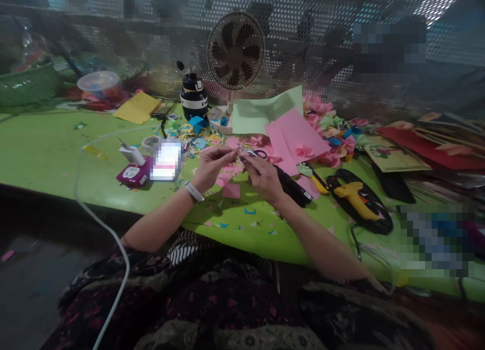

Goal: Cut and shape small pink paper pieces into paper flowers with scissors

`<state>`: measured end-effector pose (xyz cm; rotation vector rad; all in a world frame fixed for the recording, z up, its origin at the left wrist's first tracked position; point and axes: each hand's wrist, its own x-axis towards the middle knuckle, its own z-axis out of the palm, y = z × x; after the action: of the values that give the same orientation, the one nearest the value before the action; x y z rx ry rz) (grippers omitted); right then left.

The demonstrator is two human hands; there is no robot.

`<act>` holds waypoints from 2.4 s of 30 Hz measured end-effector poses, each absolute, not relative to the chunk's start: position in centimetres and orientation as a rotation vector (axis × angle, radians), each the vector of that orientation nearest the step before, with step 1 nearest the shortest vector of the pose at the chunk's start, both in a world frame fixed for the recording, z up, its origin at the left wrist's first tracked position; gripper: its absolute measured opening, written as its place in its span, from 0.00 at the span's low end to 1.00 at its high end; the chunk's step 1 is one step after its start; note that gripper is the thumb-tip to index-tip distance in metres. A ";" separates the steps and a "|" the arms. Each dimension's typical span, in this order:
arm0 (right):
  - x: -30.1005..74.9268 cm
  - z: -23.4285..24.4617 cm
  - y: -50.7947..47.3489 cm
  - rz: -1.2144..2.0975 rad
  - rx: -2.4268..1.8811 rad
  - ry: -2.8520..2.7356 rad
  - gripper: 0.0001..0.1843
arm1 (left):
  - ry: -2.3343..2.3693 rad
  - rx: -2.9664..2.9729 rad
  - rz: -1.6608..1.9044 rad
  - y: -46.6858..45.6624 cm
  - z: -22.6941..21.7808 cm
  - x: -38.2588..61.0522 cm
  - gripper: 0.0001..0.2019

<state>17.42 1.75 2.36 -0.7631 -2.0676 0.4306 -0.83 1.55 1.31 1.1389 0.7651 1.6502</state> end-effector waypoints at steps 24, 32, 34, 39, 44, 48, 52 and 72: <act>18.6 3.3 2.7 0.629 -0.949 -1.856 0.23 | 0.813 1.125 1.667 2.4 2.1 -2.3 0.15; 18.8 4.1 2.8 0.779 -0.886 -1.808 0.24 | 0.815 1.499 1.475 1.4 2.5 -1.4 0.12; 18.7 4.0 2.8 0.802 -0.870 -1.826 0.21 | 0.826 1.553 1.458 1.4 2.4 -1.5 0.11; 18.6 3.5 3.0 0.801 -0.871 -1.789 0.21 | 0.809 1.650 1.436 1.6 2.2 -1.7 0.09; 18.7 3.4 3.2 0.755 -0.857 -1.863 0.17 | 0.834 1.658 1.395 1.4 2.5 -1.6 0.08; 18.6 3.7 2.9 0.757 -0.875 -1.889 0.13 | 0.859 1.679 1.427 1.4 2.7 -1.7 0.05; 18.6 4.0 2.6 0.773 -0.909 -1.862 0.12 | 0.862 1.717 1.444 1.6 2.4 -1.8 0.05; 18.5 4.2 2.5 0.909 -0.928 -1.768 0.14 | 0.850 1.888 1.417 2.4 1.7 -2.6 0.11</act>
<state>18.47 2.52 4.18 -0.9280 -1.7682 0.9087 -2.57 2.39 1.65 1.8879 0.8499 1.4172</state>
